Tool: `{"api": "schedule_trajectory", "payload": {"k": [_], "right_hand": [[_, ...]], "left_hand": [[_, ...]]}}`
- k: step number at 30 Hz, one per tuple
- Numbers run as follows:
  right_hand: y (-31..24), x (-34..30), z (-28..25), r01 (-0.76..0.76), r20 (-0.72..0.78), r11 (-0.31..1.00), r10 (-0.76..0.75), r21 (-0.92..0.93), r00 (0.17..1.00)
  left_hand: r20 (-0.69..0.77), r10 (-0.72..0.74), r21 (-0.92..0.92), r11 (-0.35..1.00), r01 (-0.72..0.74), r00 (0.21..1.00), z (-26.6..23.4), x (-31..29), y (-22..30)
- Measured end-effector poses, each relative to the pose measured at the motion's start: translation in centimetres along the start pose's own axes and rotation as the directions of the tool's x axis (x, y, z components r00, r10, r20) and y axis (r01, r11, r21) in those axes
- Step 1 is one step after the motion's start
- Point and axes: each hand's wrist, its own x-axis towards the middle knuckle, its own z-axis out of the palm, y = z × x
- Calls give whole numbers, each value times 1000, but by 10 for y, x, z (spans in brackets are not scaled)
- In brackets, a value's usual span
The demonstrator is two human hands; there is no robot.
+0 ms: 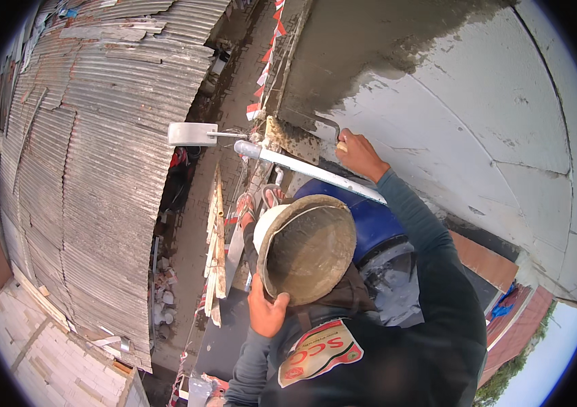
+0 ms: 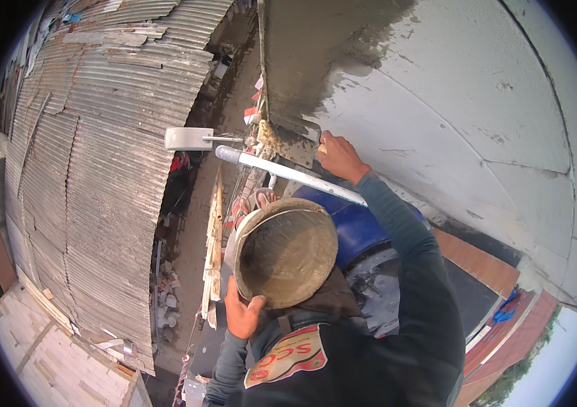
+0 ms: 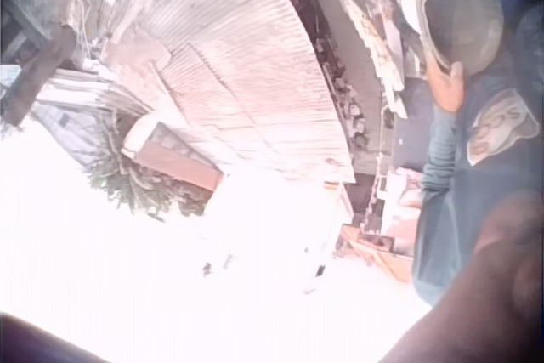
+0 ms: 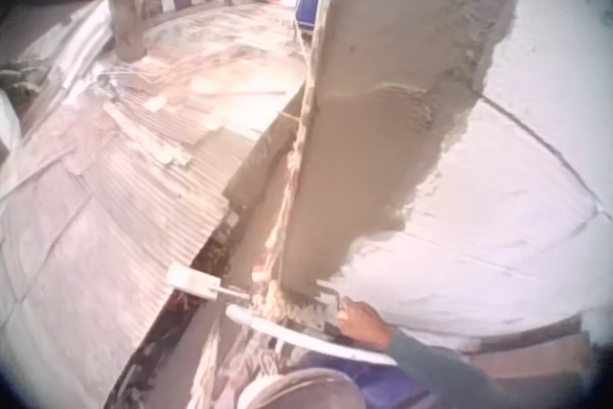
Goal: The person applies plaster to a vertical wall edge using a trowel while holding a bucket of wet plaster. They repeatedly scoop plaster from the bucket and smooth it onto the corner of the wall.
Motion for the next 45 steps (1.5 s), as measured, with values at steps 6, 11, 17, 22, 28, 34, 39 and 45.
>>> {"api": "schedule_trajectory", "payload": {"k": [6,11,17,22,28,34,39,45], "right_hand": [[11,54,71,-138,-69,989,134,-52,989],[-18,40,60,-168,-139,979,183,113,973],[-31,28,34,-185,-176,970,212,158,961],[-23,13,6,-163,-168,961,203,223,965],[-11,-9,-12,-20,-97,982,39,187,995],[31,40,62,-117,-159,972,85,-203,984],[-7,15,35,-212,-217,962,246,170,945],[-9,-1,-16,-286,-92,872,348,398,933]], "left_hand": [[-48,17,-18,1000,-17,999,3,3,9],[-22,-31,-35,999,30,999,2,5,17],[39,-73,-16,997,74,997,-3,5,10],[14,-51,-9,999,51,999,-3,4,13],[18,-112,-17,993,113,994,-4,1,3],[4,-94,-34,995,94,996,-2,5,6],[-39,-31,-38,999,30,999,1,7,0],[-29,5,-67,998,-7,1000,0,10,-6]]}}
